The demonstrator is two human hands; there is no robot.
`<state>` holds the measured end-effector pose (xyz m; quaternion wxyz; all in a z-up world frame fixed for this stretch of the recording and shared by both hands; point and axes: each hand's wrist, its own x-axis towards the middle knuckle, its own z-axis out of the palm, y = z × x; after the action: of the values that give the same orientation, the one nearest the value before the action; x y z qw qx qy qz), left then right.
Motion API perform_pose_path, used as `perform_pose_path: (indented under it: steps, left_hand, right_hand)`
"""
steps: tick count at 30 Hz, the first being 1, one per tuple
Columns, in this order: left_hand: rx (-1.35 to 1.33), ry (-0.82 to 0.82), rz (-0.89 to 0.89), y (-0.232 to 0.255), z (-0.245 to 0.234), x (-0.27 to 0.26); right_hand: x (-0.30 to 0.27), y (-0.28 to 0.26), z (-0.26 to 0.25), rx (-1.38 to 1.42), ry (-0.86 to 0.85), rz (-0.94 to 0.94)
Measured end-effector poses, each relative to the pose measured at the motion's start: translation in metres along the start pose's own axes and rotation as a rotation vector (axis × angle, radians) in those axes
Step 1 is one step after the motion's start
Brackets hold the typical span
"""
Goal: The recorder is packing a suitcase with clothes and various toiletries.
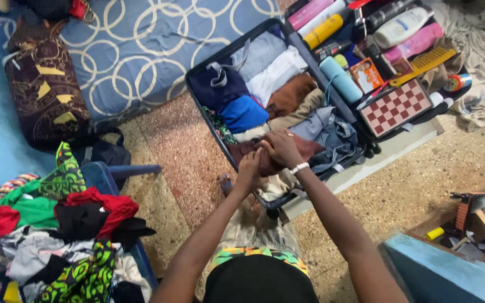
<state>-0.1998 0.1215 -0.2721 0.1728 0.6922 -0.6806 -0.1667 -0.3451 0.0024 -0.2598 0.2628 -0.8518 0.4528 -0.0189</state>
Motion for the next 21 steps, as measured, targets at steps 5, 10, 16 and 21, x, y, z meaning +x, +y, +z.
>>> perform_pose_path:
  steps: [5, 10, 16, 21]
  left_hand:
    - [-0.466, -0.083, -0.105, -0.036, -0.019, 0.014]
    - [-0.407, 0.082, -0.049, -0.047, -0.055, 0.032]
    - [-0.176, 0.271, 0.013, -0.069, -0.026, 0.044]
    - [0.018, 0.098, 0.03, -0.072, -0.018, 0.053]
  right_hand:
    - [-0.042, -0.037, -0.041, -0.029, 0.552, -0.077]
    - [-0.013, -0.021, 0.003, 0.307, 0.515, -0.037]
    - [0.018, -0.044, -0.001, 0.373, 0.56, 0.007]
    - [0.034, -0.02, 0.031, -0.011, 0.053, 0.496]
